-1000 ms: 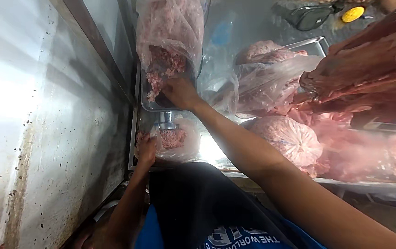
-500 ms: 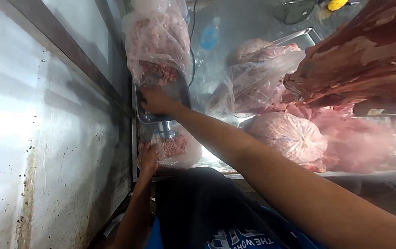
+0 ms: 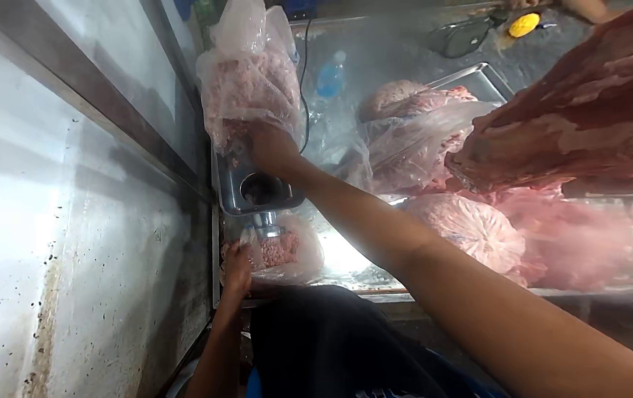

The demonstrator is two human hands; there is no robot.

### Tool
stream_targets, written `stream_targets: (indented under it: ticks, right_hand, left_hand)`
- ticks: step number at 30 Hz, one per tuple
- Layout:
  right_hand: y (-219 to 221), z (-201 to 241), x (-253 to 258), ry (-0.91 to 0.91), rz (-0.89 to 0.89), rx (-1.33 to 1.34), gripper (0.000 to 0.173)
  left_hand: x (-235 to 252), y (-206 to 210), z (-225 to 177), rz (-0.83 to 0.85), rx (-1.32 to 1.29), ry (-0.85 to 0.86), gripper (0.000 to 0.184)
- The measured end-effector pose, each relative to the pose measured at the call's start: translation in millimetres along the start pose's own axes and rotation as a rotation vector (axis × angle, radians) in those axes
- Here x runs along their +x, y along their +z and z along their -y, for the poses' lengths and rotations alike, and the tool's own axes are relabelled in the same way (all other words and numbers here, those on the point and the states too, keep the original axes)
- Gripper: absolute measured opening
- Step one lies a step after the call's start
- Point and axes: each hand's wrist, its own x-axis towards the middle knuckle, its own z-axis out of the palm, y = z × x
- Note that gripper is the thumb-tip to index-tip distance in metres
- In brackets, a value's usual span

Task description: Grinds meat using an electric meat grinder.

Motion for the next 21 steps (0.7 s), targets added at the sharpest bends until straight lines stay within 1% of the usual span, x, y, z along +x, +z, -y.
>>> stream_targets:
  ticks: [2,4,5,8,10,11,14,16,18,19,21]
  right_hand:
    - [5.1,-1.8,6.7,0.079,0.058,0.007,0.051]
    - [12.7,-7.8,12.5,0.111,0.100,0.031,0.061]
    - [12.0,-10.6,15.7,0.112,0.125,0.050,0.062]
    - [1.4,-18.2,29.4,0.095,0.265,0.089,0.053]
    - [-5.4,-23.4,39.7,0.069,0.362,0.116,0.046]
    - [-6.5,-25.7,40.5,0.044,0.378,0.131,0.044]
    - [2.9,-19.1,17.8,-0.082,0.287,0.102,0.042]
    - [16.0,-4.3,-9.3,-0.146,0.278,0.040,0.036]
    - [15.3,13.5,-34.7,-0.086,0.330,0.070,0.028]
    - [13.4,16.8,-39.2,-0.050,0.341,0.096,0.027]
    - [4.2,16.1,-36.5,-0.014,0.285,0.134,0.026]
  left_hand:
    - [2.3,0.4,-1.2,-0.008,0.012,0.012,0.023]
    - [3.2,0.5,0.2,-0.017,0.068,0.008,0.024]
    - [3.7,0.2,1.8,-0.023,0.114,0.005,0.025]
    - [0.6,-3.8,5.4,-0.006,0.234,-0.019,0.031]
    - [-0.5,-2.9,4.7,-0.009,0.212,-0.018,0.030]
    - [-0.7,-1.6,4.1,-0.015,0.179,-0.013,0.028]
    - [-0.2,1.6,-5.6,-0.006,0.097,-0.008,0.026]
    - [0.0,4.7,-9.8,-0.007,0.081,-0.002,0.024]
    - [-1.0,6.4,-8.1,-0.004,0.091,-0.006,0.025]
    - [-2.4,6.5,-6.2,-0.003,0.093,-0.006,0.025]
    - [-5.2,5.1,-1.4,-0.003,0.080,-0.003,0.025]
